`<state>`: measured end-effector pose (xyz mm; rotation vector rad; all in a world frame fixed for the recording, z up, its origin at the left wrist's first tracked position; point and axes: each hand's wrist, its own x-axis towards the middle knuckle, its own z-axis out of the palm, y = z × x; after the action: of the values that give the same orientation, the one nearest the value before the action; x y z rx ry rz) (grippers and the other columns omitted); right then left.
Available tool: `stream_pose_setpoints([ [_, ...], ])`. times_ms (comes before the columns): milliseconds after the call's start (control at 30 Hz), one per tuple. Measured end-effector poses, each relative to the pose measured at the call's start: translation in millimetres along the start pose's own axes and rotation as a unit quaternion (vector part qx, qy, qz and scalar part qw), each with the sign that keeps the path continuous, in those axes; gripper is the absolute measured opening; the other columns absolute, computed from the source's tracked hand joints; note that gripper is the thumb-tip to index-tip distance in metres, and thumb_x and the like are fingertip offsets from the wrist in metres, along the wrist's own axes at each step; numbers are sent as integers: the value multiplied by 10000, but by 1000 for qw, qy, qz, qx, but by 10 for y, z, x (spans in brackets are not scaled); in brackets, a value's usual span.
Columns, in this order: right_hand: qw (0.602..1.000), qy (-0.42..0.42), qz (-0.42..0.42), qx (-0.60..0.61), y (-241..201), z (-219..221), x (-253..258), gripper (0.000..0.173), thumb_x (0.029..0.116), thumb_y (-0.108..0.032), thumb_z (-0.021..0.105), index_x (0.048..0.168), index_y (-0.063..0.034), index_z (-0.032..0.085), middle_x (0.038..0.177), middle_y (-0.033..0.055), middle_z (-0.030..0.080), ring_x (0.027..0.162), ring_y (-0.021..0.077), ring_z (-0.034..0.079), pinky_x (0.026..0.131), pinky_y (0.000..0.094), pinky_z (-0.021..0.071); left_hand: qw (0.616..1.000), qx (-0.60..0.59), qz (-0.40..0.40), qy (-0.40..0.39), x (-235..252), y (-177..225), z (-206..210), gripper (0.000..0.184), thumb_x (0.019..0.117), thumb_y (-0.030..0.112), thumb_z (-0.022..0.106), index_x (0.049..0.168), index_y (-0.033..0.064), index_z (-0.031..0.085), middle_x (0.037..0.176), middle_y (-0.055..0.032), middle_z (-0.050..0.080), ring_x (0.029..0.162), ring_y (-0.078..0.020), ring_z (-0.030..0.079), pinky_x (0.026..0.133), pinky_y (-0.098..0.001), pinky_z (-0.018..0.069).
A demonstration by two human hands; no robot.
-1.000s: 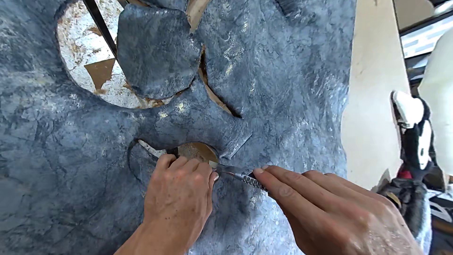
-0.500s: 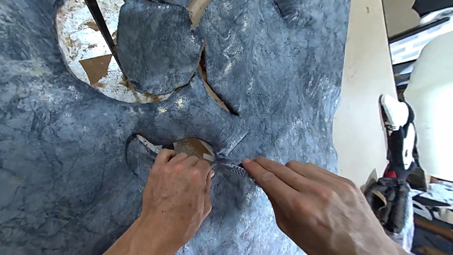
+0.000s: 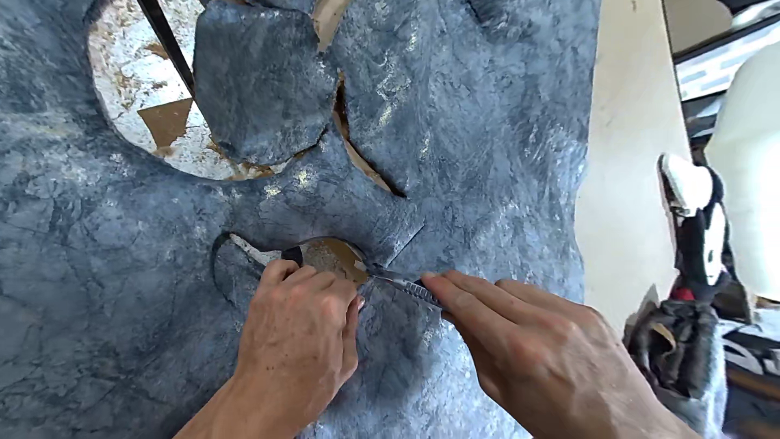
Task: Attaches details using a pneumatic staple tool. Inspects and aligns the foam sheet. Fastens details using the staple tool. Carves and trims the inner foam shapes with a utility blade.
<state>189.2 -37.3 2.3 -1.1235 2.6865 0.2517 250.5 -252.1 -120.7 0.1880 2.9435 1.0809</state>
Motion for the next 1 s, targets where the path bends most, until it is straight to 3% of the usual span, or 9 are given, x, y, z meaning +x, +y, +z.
stream_pose_setpoints([
  [133, 999, -35, 11, 16, 79, -139, -67, 328, 1015, -180, 532, 1295, -181, 702, 1188, 9, 745, 689, 199, 654, 538, 360, 491, 1000, -8, 1, -3, -8, -39, -16, 321, 954, 354, 516, 731, 231, 710, 662, 86, 644, 671, -93, 636, 833, -417, 507],
  [200, 1000, -14, 6, -3, 73, -99, -62, 322, 1004, -178, 523, 1262, -186, 716, 1122, -1, 748, 645, 189, 618, 507, 350, 457, 1000, -2, 7, -20, 11, -28, -25, 333, 955, 361, 496, 739, 239, 717, 675, 90, 655, 678, -89, 636, 826, -416, 502],
  [300, 1000, 5, -13, -25, 137, -47, -26, 331, 990, -175, 511, 1247, -194, 717, 1087, -10, 743, 632, 185, 606, 497, 345, 449, 998, 34, -18, -41, 125, 138, -5, 373, 924, 391, 475, 714, 191, 710, 662, 29, 671, 660, -159, 664, 748, -460, 513],
  [400, 999, -6, -29, -40, 202, -96, 9, 333, 990, -165, 497, 1244, -193, 711, 1101, -5, 742, 680, 206, 638, 518, 360, 466, 996, 60, -47, -40, 159, 376, 139, 464, 974, 493, 518, 775, 132, 730, 686, -31, 685, 690, -225, 689, 807, -496, 533],
  [567, 998, -4, -46, -35, 145, -43, 57, 312, 978, -135, 498, 1204, -144, 713, 985, 32, 718, 606, 214, 589, 457, 348, 420, 999, 19, -46, 11, 106, 350, 243, 311, 958, 340, 568, 721, 193, 705, 633, 47, 647, 627, -138, 634, 778, -414, 499],
  [767, 998, -40, -40, -30, 188, -157, -1, 336, 986, -131, 511, 1268, -161, 693, 1076, 37, 729, 632, 225, 607, 473, 359, 437, 999, 5, -39, 19, 79, 322, 246, 319, 956, 335, 540, 721, 197, 706, 625, 53, 641, 622, -127, 630, 768, -408, 494],
  [900, 998, -16, -54, -37, 173, -54, 46, 343, 969, -110, 494, 1237, -164, 701, 1025, 20, 719, 633, 215, 587, 480, 356, 411, 999, 3, -33, 16, 35, 307, 258, 321, 958, 337, 533, 728, 195, 706, 638, 53, 648, 624, -126, 631, 768, -410, 494],
  [1000, 997, -22, -71, -33, 254, -113, 53, 347, 990, -115, 483, 1254, -180, 700, 1052, 24, 730, 683, 230, 621, 524, 384, 450, 999, -1, -34, 15, 3, 286, 241, 305, 951, 333, 544, 730, 194, 703, 633, 58, 641, 608, -123, 610, 744, -403, 481],
])
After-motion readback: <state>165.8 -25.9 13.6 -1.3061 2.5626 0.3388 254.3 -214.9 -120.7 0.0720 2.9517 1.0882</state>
